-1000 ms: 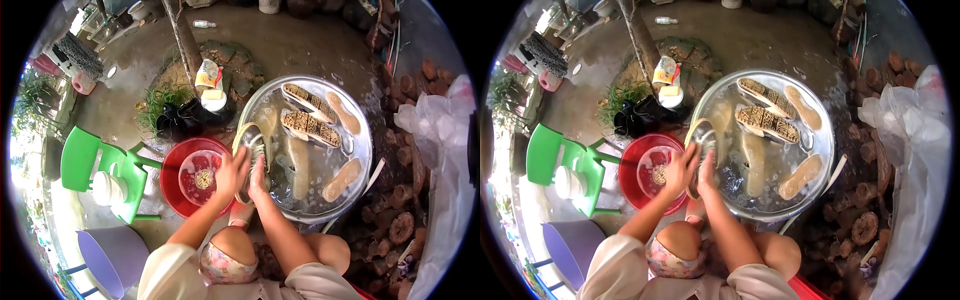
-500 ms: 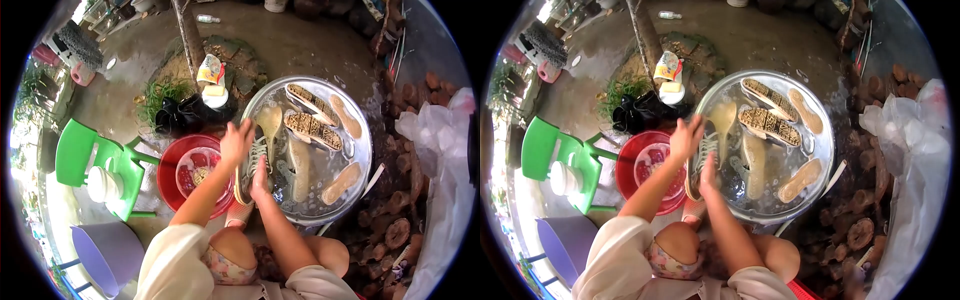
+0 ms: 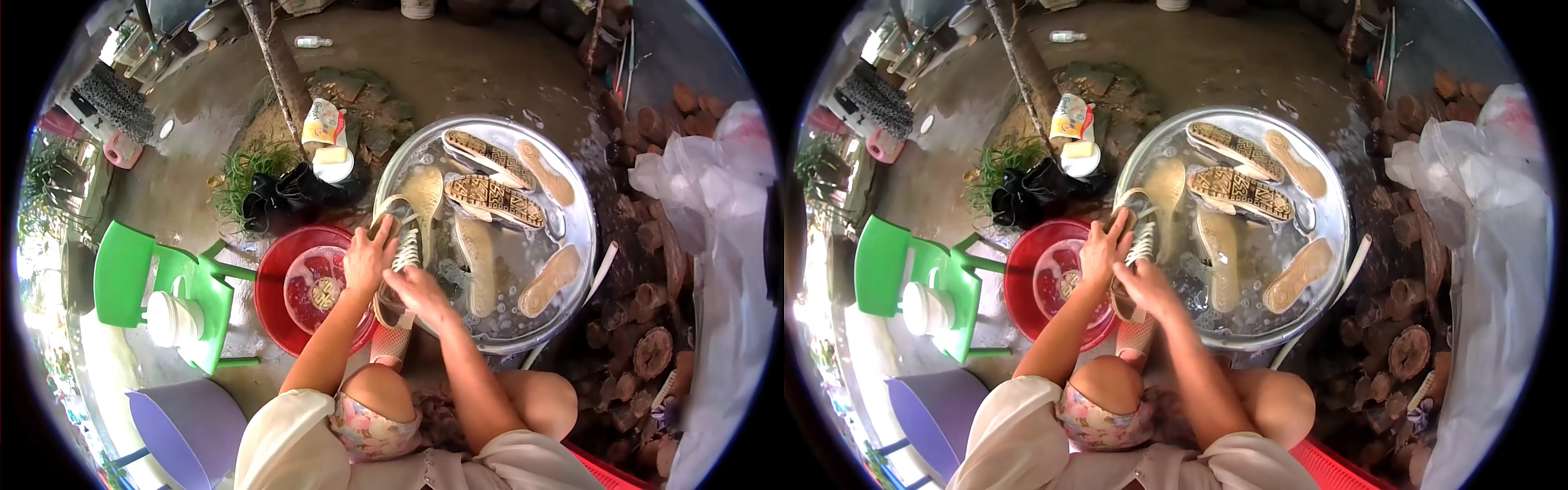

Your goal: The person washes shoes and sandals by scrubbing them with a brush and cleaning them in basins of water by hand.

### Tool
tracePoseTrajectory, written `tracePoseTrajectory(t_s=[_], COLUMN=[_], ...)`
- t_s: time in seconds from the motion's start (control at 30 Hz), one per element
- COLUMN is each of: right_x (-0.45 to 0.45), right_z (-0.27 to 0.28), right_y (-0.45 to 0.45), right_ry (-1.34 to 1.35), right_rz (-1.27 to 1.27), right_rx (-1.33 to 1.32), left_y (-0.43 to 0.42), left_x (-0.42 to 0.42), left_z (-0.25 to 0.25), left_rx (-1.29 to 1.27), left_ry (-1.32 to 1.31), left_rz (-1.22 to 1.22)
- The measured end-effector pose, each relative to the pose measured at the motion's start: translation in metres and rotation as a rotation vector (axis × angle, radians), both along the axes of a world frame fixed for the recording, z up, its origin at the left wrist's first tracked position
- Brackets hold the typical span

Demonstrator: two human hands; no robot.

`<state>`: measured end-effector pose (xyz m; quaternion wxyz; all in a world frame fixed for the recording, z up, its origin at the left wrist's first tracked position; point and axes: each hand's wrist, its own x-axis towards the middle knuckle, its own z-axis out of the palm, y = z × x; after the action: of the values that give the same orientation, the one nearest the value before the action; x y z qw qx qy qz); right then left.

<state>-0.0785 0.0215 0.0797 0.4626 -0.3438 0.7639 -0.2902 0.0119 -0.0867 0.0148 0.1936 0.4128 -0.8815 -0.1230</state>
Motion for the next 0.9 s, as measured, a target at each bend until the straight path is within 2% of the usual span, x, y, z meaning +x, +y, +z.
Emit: tracePoseTrajectory(t_s=[0.07, 0.13, 0.17, 0.27, 0.3, 0.5, 0.6, 0.63, 0.67, 0.73, 0.77, 0.83, 0.9], right_x=[-0.020, -0.049, -0.056, -0.051, -0.048, -0.040, -0.046, -0.056, -0.066, -0.074, -0.078, -0.073, -0.074], right_z=[0.020, 0.003, 0.012, -0.056, -0.059, -0.053, -0.072, -0.082, -0.091, -0.090, -0.104, -0.107, -0.093], right_y=[0.000, 0.001, -0.002, -0.003, -0.005, -0.010, -0.018, -0.025, -0.034, -0.051, -0.062, -0.074, -0.075], right_ry=[-0.375, -0.219, -0.001, 0.301, 0.015, 0.219, 0.252, 0.197, 0.046, 0.200, 0.198, 0.390, 0.333], right_rz=[-0.376, -0.526, -0.526, -0.313, -0.315, -0.413, -0.743, -0.747, -0.728, -0.529, -0.477, -0.364, -0.267], right_rx=[0.028, -0.101, 0.077, 0.194, 0.198, 0.113, -0.152, -0.298, -0.330, -0.414, -0.442, -0.444, -0.318], left_y=[-0.001, 0.000, 0.001, -0.001, -0.003, -0.002, -0.001, -0.001, 0.000, 0.001, 0.001, 0.001, 0.001], left_x=[0.001, -0.003, -0.006, -0.003, -0.002, 0.001, -0.001, -0.001, -0.001, -0.001, -0.001, -0.001, -0.002], left_z=[-0.006, -0.007, -0.009, -0.011, -0.017, -0.019, -0.019, -0.020, -0.020, -0.019, -0.018, -0.018, -0.022], left_rx=[-0.089, -0.129, -0.158, -0.197, -0.213, -0.171, -0.203, -0.186, -0.171, -0.142, -0.141, -0.145, -0.159], left_ry=[0.002, -0.038, -0.040, -0.038, -0.041, -0.039, -0.013, -0.025, -0.039, -0.067, -0.053, -0.022, -0.012], left_rz=[-0.001, 0.000, 0.007, -0.010, -0.012, 0.016, 0.011, 0.014, 0.020, 0.030, 0.026, 0.027, 0.038])
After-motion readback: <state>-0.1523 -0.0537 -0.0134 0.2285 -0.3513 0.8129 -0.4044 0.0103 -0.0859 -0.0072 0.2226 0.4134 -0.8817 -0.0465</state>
